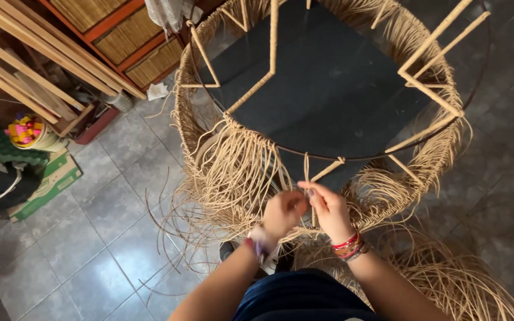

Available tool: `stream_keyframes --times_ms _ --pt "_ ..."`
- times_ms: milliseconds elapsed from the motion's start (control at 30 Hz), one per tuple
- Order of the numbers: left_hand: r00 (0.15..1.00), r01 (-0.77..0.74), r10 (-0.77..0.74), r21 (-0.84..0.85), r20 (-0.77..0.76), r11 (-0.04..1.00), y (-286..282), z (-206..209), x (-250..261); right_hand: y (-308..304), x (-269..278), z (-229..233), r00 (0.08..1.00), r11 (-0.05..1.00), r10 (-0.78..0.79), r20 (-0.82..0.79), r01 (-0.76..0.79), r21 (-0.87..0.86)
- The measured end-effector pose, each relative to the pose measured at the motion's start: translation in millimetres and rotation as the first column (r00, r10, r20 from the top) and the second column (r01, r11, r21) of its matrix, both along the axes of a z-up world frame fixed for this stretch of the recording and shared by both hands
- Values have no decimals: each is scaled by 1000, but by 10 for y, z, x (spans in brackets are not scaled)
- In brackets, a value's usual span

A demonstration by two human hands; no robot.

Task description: Weaving natural fiber strands onto a circular furniture frame

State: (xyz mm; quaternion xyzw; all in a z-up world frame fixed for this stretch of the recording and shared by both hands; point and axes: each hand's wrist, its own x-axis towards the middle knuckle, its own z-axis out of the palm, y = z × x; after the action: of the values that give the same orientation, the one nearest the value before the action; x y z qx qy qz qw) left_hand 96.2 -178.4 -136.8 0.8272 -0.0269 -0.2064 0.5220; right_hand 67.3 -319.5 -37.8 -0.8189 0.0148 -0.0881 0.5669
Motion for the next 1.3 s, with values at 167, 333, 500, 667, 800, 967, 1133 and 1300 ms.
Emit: stream_keyframes --times_ms 167,333,500,667,800,967,1133,1300 --pt "554 182 -280 214 784 960 263 1063 187 -235 71 24 958 928 288 16 -274 -253" --pt "855 118 -283 369 434 922 -52 1018 728 -366 193 -442 948 733 88 307 147 -665" --pt "966 137 -218 435 142 890 -104 1370 904 -278 251 -117 869 764 2 494 317 -562" --pt "441 -112 -134 203 887 973 268 1132 484 -390 366 87 977 950 212 -5 -207 -234" --pt "430 23 -173 181 886 983 165 812 228 -332 297 -76 932 889 195 -304 -37 457" --pt "508 279 -11 -153 861 948 256 288 306 -221 312 -176 987 980 135 81 -122 -156" --pt "991 -20 -64 -593 -119 805 423 851 -27 -217 329 -667 925 861 147 350 54 -505" --pt "975 222 -215 -309 56 925 425 538 221 -119 268 -442 952 944 91 294 11 -330"
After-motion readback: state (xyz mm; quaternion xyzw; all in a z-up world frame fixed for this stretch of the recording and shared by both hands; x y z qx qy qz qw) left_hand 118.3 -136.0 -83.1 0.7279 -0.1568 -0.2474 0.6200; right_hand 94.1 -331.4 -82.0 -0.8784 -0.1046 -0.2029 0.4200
